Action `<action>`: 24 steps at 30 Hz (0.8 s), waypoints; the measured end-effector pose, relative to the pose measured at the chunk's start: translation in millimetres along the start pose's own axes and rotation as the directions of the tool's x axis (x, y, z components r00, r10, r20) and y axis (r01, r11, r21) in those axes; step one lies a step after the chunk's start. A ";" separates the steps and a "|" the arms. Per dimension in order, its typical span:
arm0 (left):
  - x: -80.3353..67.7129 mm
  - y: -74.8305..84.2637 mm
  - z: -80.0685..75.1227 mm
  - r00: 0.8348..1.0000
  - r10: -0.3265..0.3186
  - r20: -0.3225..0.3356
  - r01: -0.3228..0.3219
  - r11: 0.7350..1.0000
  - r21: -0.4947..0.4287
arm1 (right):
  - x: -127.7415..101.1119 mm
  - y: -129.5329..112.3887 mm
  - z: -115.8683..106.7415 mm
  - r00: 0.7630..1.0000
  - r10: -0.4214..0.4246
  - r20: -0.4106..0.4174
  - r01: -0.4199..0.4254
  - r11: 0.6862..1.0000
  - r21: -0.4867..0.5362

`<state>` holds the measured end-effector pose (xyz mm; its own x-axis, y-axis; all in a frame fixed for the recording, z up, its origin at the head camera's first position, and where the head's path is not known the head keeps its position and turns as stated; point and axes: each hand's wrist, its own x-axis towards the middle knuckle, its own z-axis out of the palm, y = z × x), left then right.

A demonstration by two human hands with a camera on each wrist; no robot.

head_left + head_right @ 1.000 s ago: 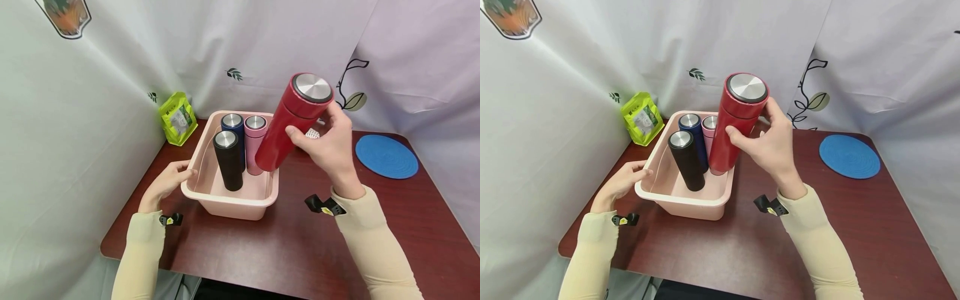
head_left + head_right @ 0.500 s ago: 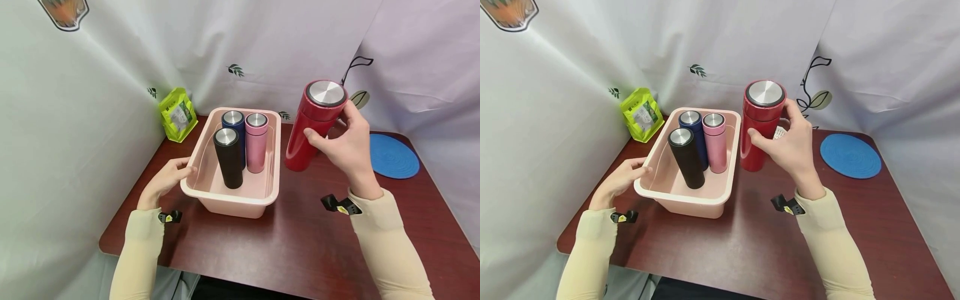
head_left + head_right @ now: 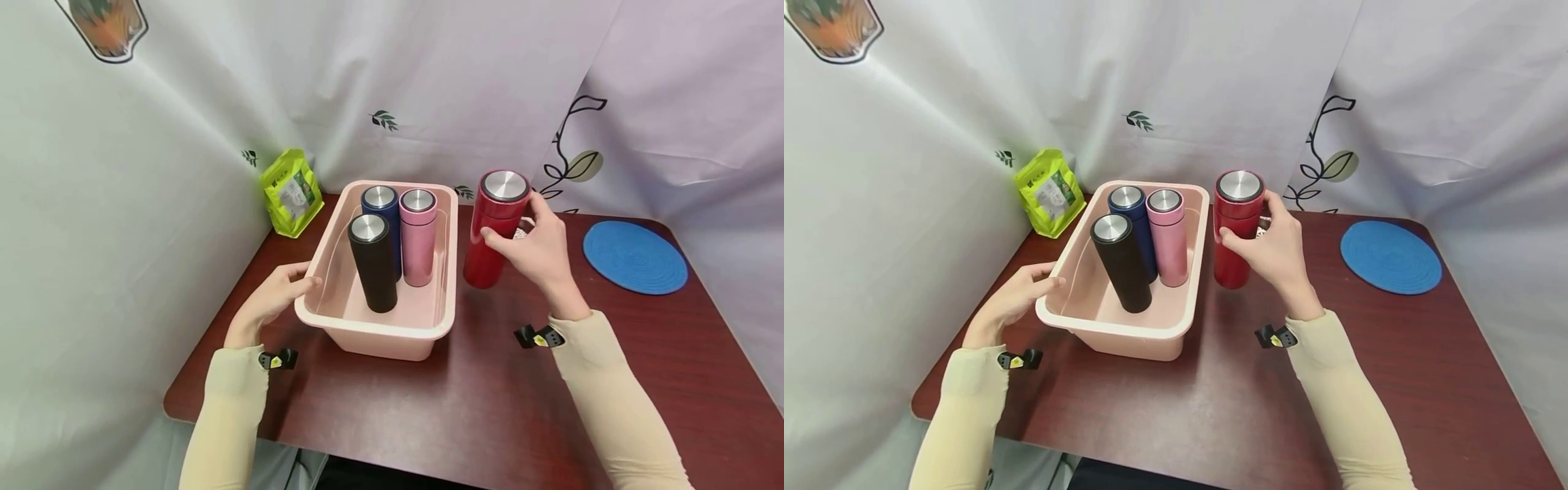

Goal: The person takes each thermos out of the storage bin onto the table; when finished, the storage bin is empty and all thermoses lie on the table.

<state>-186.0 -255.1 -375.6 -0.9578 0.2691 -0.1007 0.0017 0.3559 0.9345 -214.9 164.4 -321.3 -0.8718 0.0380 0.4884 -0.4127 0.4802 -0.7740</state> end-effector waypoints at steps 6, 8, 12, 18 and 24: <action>-0.7 -2.6 1.8 1.000 0.008 -0.002 -0.008 1.000 -0.003 | 6.2 22.2 11.9 0.997 0.078 0.014 -0.078 0.997 0.009; -0.6 -2.8 2.9 1.000 0.007 -0.001 -0.007 1.000 -0.006 | 7.2 28.1 14.4 0.996 0.089 0.010 -0.089 0.996 0.001; -0.3 -3.1 4.5 1.000 0.005 -0.001 -0.005 1.000 -0.013 | 10.1 39.5 17.1 0.996 0.089 -0.008 -0.089 0.996 -0.008; -1.5 -4.0 4.1 1.000 0.008 -0.009 -0.008 1.000 -0.008 | 14.7 55.4 18.4 0.992 0.124 -0.015 -0.124 0.992 -0.033; -2.7 -2.7 3.1 1.000 0.016 -0.008 -0.016 1.000 -0.016 | 16.1 70.2 20.3 0.983 0.181 -0.029 -0.182 0.981 -0.065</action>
<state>-182.5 -253.9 -378.9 -0.9599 0.2676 -0.0832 0.0123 0.3368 0.9415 -263.3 180.9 -376.0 -0.9241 0.1494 0.3517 -0.2288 0.5209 -0.8224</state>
